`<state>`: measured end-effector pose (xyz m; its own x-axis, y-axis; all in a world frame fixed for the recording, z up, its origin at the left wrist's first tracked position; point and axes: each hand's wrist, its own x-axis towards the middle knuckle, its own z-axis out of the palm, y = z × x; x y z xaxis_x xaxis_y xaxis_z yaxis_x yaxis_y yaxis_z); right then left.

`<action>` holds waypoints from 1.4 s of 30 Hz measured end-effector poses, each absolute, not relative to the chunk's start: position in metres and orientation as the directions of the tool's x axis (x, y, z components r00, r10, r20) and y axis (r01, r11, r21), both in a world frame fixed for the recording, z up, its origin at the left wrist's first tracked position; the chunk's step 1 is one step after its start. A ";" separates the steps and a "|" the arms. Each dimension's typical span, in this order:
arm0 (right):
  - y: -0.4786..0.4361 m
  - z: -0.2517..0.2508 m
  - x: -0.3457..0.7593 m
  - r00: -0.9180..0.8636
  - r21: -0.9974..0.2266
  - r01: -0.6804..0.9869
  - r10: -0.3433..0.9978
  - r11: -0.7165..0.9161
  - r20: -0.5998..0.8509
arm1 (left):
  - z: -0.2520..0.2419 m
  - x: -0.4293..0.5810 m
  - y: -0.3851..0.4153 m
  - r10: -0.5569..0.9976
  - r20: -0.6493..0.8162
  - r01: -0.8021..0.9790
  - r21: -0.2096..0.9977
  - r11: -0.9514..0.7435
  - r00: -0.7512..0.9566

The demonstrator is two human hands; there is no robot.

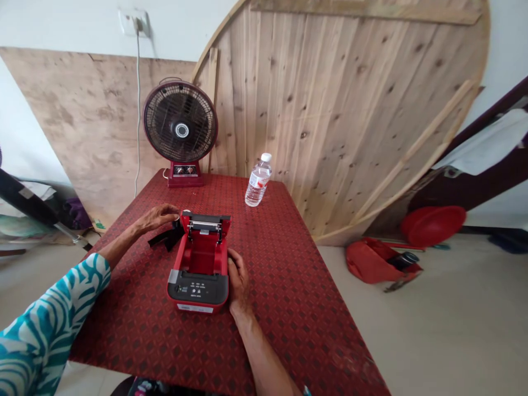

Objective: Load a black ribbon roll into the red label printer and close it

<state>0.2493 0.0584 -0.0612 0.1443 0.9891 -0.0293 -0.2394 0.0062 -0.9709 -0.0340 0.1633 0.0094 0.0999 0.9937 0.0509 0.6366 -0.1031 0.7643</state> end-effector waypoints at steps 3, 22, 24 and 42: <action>0.058 -0.060 0.249 0.149 -0.972 -0.234 0.988 0.003 -0.033 | 0.016 -0.024 0.171 0.992 0.045 0.675 0.729 -0.113 0.117; 0.060 -0.058 0.246 0.137 -0.966 -0.255 0.991 0.044 0.008 | 0.084 -0.043 0.114 0.962 0.267 0.378 0.898 -0.227 -0.056; 0.060 -0.059 0.245 0.133 -0.961 -0.273 0.991 0.044 0.007 | 0.096 -0.039 0.087 0.979 0.204 0.258 0.945 -0.203 0.023; 0.064 -0.064 0.239 0.118 -0.948 -0.292 0.988 0.130 0.099 | 0.081 0.083 0.064 0.895 -0.092 0.897 -0.036 -0.440 0.436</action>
